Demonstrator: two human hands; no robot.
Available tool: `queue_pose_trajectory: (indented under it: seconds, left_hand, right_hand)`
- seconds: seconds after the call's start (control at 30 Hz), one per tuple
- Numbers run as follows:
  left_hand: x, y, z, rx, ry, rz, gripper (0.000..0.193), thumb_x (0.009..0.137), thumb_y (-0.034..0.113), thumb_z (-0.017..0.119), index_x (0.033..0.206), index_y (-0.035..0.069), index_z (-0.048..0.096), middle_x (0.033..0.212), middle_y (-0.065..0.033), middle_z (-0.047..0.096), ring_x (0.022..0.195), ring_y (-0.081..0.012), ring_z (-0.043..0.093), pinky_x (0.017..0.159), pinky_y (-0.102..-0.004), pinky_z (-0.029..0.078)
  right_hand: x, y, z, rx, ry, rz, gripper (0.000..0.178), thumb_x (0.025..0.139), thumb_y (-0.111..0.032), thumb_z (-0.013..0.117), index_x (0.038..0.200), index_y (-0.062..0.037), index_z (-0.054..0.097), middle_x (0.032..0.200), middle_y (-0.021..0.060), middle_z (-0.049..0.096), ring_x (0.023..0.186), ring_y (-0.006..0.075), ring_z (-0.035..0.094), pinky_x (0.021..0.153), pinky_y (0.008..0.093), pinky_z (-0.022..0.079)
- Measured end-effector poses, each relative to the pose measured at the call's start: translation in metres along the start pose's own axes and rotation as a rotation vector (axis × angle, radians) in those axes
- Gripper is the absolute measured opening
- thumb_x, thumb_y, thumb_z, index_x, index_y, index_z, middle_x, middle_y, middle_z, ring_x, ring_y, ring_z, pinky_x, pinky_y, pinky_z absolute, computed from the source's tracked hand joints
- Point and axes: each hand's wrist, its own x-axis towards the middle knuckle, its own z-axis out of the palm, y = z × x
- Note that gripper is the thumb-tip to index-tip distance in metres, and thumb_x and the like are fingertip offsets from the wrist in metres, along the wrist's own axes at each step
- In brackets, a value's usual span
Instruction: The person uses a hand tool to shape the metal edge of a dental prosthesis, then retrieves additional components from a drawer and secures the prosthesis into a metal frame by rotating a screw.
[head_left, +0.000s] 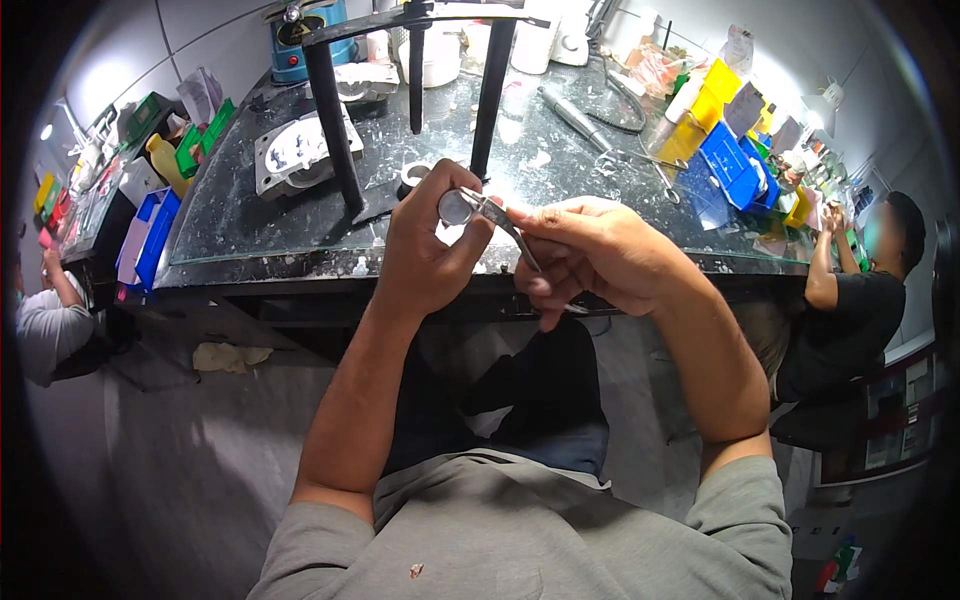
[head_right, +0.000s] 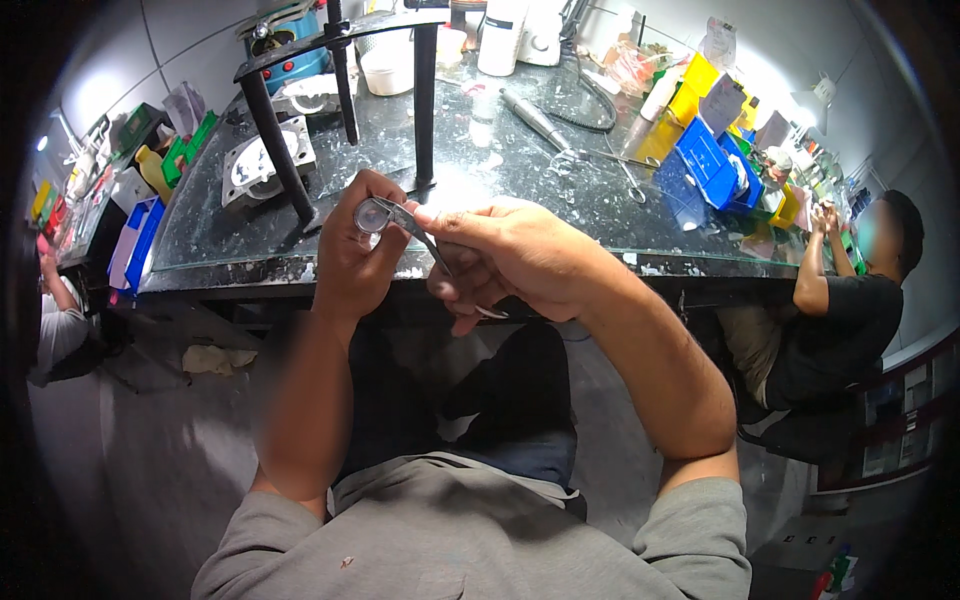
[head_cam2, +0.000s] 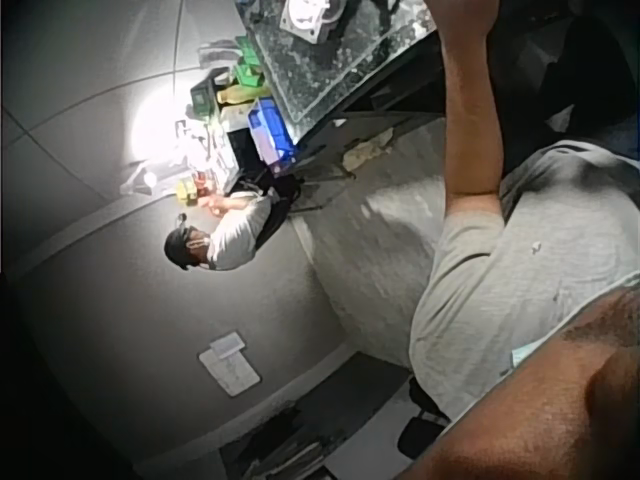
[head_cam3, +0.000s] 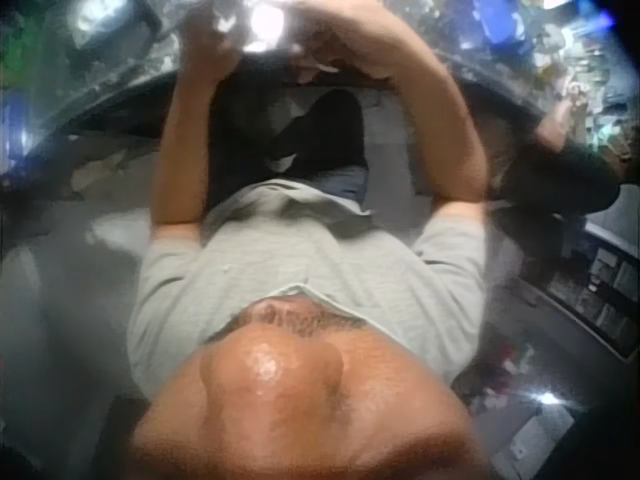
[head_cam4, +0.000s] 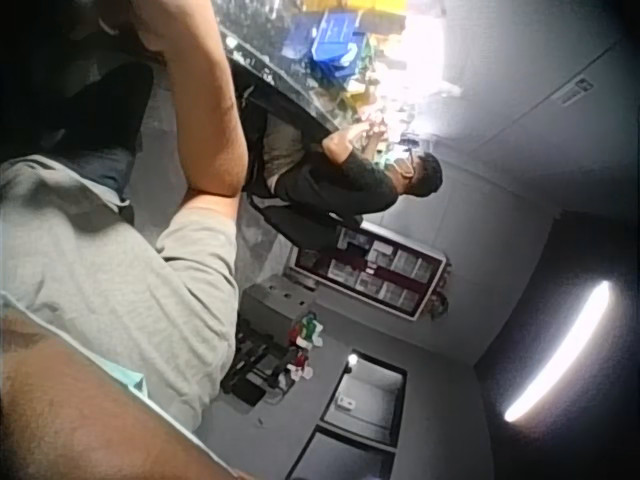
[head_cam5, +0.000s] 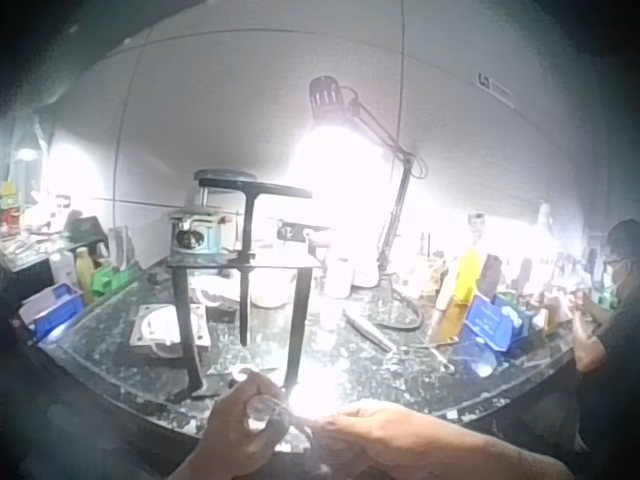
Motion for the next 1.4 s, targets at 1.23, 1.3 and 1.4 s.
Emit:
queue_pose_trajectory:
  seconds: [1.23, 1.3, 1.4]
  left_hand:
    - [-0.002, -0.010, 0.005, 0.018, 0.088, 0.138, 0.021, 0.085, -0.002, 0.055, 0.104, 0.002, 0.047, 0.092, -0.0093, 0.054, 0.088, -0.0192, 0.059, 0.082, -0.0327, 0.046]
    - [-0.003, -0.010, 0.005, 0.021, 0.102, 0.126, 0.021, 0.085, -0.002, 0.057, 0.103, 0.002, 0.048, 0.091, -0.0088, 0.054, 0.086, -0.0188, 0.057, 0.080, -0.0323, 0.046]
    - [-0.003, -0.012, 0.003, 0.076, 0.092, 0.130, 0.020, 0.083, -0.001, 0.060, 0.100, 0.003, 0.049, 0.089, -0.0086, 0.054, 0.082, -0.0191, 0.055, 0.078, -0.0318, 0.045]
  right_hand:
    - [0.002, 0.019, 0.015, 0.098, 0.024, -0.096, 0.039, 0.100, -0.037, 0.053, 0.098, 0.0018, 0.058, 0.076, 0.0115, 0.061, 0.067, 0.0213, 0.063, 0.071, 0.0400, 0.060]
    - [0.000, 0.018, 0.017, 0.013, 0.071, -0.122, 0.040, 0.100, -0.037, 0.053, 0.099, 0.0022, 0.059, 0.079, 0.0140, 0.064, 0.071, 0.0237, 0.067, 0.072, 0.0405, 0.060]
    - [-0.004, 0.010, 0.018, 0.134, 0.059, -0.056, 0.042, 0.100, -0.038, 0.052, 0.099, 0.0039, 0.059, 0.087, 0.0195, 0.068, 0.082, 0.0287, 0.071, 0.076, 0.0418, 0.060]
